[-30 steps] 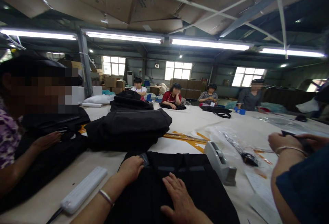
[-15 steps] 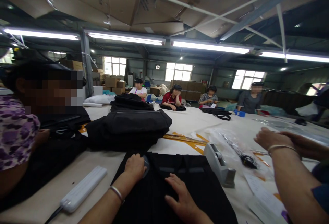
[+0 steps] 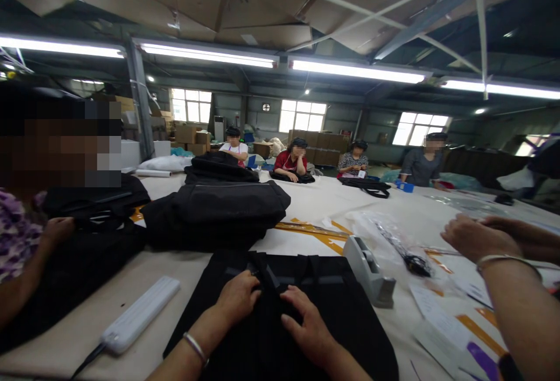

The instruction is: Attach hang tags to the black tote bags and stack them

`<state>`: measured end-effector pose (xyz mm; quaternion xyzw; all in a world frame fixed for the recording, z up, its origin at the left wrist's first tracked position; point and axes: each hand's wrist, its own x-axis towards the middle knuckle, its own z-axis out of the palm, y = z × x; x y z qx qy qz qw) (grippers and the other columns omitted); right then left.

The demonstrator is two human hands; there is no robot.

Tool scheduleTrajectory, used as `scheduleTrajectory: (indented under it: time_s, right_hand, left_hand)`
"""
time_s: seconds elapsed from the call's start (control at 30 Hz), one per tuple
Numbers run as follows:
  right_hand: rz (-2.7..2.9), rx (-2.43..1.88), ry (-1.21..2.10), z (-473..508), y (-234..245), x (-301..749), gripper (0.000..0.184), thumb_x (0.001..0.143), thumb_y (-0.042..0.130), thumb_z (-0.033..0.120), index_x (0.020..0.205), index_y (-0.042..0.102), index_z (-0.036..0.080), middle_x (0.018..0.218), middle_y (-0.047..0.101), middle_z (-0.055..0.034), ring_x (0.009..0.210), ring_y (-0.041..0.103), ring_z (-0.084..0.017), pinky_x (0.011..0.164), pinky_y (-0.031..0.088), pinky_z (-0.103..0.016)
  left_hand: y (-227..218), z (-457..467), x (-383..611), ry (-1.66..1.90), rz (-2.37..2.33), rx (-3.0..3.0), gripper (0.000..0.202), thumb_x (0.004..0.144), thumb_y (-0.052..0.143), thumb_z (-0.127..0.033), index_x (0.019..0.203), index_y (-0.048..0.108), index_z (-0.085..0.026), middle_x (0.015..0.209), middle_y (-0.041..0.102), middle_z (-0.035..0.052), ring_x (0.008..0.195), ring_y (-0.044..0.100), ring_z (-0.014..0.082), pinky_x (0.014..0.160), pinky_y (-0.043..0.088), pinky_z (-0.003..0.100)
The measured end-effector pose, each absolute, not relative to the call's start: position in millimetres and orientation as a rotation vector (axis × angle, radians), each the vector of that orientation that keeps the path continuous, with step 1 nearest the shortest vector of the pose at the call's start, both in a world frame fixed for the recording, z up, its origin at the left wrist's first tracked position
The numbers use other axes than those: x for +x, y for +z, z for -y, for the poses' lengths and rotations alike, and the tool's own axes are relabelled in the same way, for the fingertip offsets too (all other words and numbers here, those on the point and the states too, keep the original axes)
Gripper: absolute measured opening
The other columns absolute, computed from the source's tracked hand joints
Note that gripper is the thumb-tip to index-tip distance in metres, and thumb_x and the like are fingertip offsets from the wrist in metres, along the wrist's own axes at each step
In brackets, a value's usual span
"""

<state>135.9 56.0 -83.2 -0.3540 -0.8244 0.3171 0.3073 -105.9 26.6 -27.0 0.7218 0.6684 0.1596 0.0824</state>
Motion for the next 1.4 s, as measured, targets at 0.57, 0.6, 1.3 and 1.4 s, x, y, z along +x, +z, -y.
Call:
scheduleTrajectory:
  time_s: [0.57, 0.6, 1.3, 1.4]
  right_hand:
    - [2.722, -0.942, 0.588, -20, -48, 157, 0.043, 0.095, 0.052, 0.044, 0.134, 0.061, 0.029, 0.157, 0.044, -0.0073, 0.147, 0.034, -0.032, 0.118, 0.032, -0.054]
    - [2.725, -0.910, 0.584, -18, -52, 162, 0.042, 0.095, 0.051, 0.045, 0.132, 0.062, 0.029, 0.153, 0.049, -0.0068, 0.145, 0.038, -0.032, 0.117, 0.033, -0.053]
    - [2.620, -1.147, 0.353, -61, -18, 141, 0.066, 0.093, 0.049, 0.063, 0.150, 0.044, 0.029, 0.163, 0.030, -0.0082, 0.152, 0.018, -0.038, 0.119, 0.019, -0.064]
    - [2.656, -1.280, 0.336, -72, -52, 143, 0.070, 0.089, 0.054, 0.065, 0.151, 0.042, 0.036, 0.164, 0.028, -0.0064, 0.151, 0.017, -0.042, 0.118, 0.010, -0.068]
  left_hand:
    - [-42, -13, -86, 0.286, -1.599, 2.400, 0.060, 0.089, 0.063, -0.029, 0.146, 0.048, -0.032, 0.161, 0.036, 0.0034, 0.151, 0.024, 0.0321, 0.122, 0.026, 0.060]
    - [-43, -12, -87, 0.289, -1.612, 2.383, 0.060, 0.089, 0.063, -0.029, 0.147, 0.047, -0.033, 0.162, 0.035, 0.0030, 0.152, 0.023, 0.0313, 0.123, 0.024, 0.059]
    - [-60, -5, -71, 0.279, -1.719, 2.368, 0.067, 0.096, 0.049, -0.051, 0.156, 0.031, -0.028, 0.166, 0.020, 0.0054, 0.154, 0.012, 0.0311, 0.124, 0.017, 0.060]
    - [-58, -6, -70, 0.256, -1.713, 2.363, 0.066, 0.096, 0.048, -0.051, 0.156, 0.029, -0.029, 0.166, 0.018, 0.0048, 0.154, 0.011, 0.0307, 0.124, 0.016, 0.060]
